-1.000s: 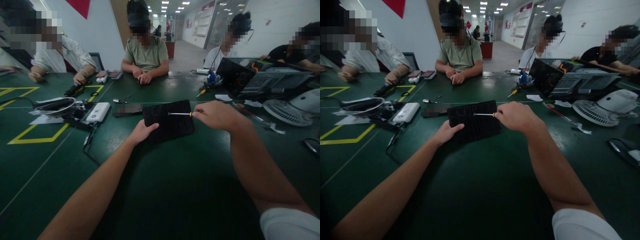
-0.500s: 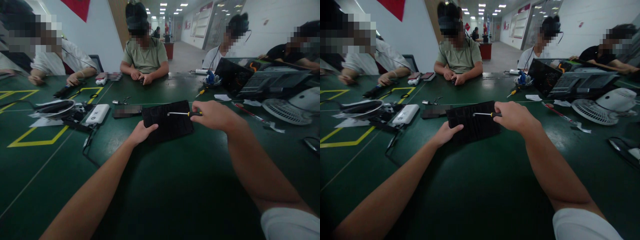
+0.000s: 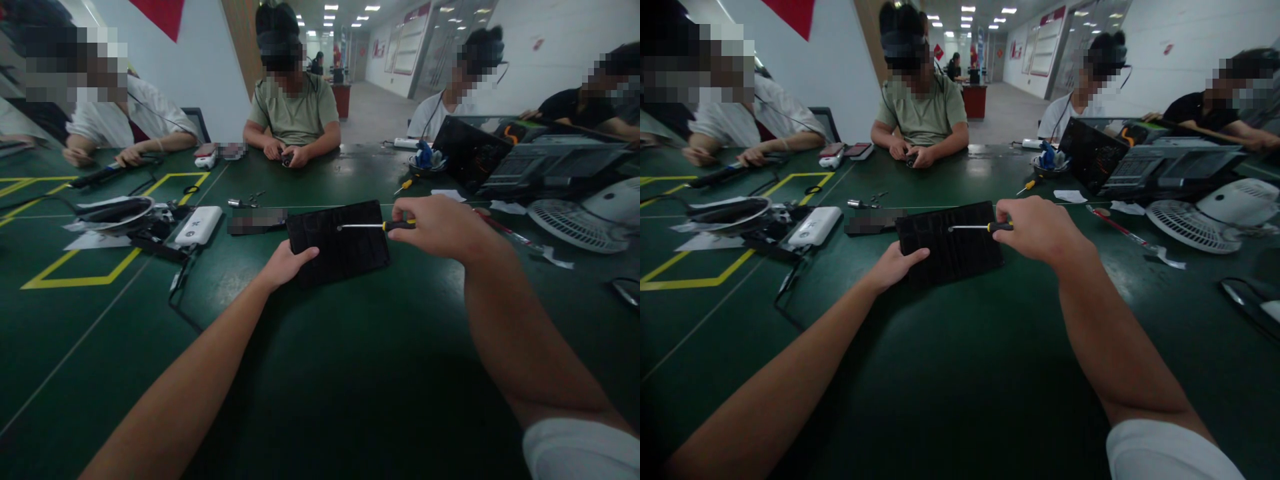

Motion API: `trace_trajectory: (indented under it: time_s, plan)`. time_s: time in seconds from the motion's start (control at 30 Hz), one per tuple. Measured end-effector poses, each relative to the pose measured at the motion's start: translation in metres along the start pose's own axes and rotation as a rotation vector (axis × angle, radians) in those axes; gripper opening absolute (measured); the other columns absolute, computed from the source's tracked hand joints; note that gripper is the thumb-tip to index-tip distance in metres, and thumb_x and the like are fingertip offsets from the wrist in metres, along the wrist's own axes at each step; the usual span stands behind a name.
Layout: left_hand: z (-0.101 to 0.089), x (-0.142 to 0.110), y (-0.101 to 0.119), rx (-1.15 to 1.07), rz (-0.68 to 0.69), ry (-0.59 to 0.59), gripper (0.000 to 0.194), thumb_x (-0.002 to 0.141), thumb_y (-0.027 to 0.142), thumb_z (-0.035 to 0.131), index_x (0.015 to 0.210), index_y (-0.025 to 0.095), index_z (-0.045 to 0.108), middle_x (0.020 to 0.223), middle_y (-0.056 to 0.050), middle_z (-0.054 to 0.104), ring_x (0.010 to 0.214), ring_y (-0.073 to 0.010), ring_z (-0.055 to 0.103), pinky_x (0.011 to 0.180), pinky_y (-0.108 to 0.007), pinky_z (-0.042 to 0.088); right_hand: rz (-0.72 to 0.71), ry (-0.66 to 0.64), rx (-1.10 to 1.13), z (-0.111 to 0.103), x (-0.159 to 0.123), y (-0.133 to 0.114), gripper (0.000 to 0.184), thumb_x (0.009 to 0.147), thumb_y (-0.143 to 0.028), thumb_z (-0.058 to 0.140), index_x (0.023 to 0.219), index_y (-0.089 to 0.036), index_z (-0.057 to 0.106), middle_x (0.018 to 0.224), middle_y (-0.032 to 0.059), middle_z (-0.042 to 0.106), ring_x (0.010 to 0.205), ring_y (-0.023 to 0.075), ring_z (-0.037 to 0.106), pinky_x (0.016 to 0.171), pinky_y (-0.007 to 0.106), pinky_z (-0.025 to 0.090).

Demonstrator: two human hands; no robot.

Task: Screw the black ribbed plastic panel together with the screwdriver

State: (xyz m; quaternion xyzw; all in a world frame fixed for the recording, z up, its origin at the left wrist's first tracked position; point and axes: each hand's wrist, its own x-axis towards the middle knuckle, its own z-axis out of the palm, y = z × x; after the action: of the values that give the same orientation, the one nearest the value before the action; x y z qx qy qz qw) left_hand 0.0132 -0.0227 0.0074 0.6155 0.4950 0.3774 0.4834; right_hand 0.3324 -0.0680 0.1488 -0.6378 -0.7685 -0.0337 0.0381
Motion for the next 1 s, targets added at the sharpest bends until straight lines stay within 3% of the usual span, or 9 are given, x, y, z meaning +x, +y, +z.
trace_trajectory:
  time_s: [0.27, 0.6, 1.0]
  plan:
    - [0.0009, 0.0009, -0.0006, -0.011, 0.015, -0.003, 0.044, 0.088, 0.041, 0.087, 0.125, 0.018, 0.081, 0.135, -0.015, 0.085, 0.131, -0.0386, 0.078, 0.119, -0.062, 0.059, 0.016, 0.048, -0.053, 0.0025, 0.0011, -0.0045, 0.022, 0.093, -0.037, 0.078, 0.113, -0.029, 0.079, 0.103, 0.0081, 0.08, 0.092, 0.0307, 0.07, 0.071, 0.039, 0.038]
    - [0.0015, -0.0004, 0.0019, -0.031, 0.011, -0.011, 0.047, 0.084, 0.045, 0.089, 0.122, 0.018, 0.081, 0.134, -0.016, 0.085, 0.131, -0.0402, 0.078, 0.118, -0.063, 0.059, -0.007, 0.091, -0.076, 0.0056, 0.0019, -0.007, 0.018, 0.094, -0.034, 0.076, 0.111, -0.028, 0.078, 0.109, 0.0089, 0.082, 0.096, 0.0319, 0.072, 0.066, 0.039, 0.031]
    - [0.0012, -0.0004, 0.0014, -0.002, 0.022, -0.004, 0.046, 0.088, 0.044, 0.087, 0.125, 0.018, 0.081, 0.135, -0.015, 0.085, 0.131, -0.0388, 0.078, 0.119, -0.061, 0.059, 0.027, 0.045, -0.023, 0.0012, 0.0001, -0.0081, 0.025, 0.096, -0.046, 0.072, 0.107, -0.028, 0.086, 0.103, 0.0112, 0.083, 0.096, 0.0336, 0.072, 0.072, 0.041, 0.043]
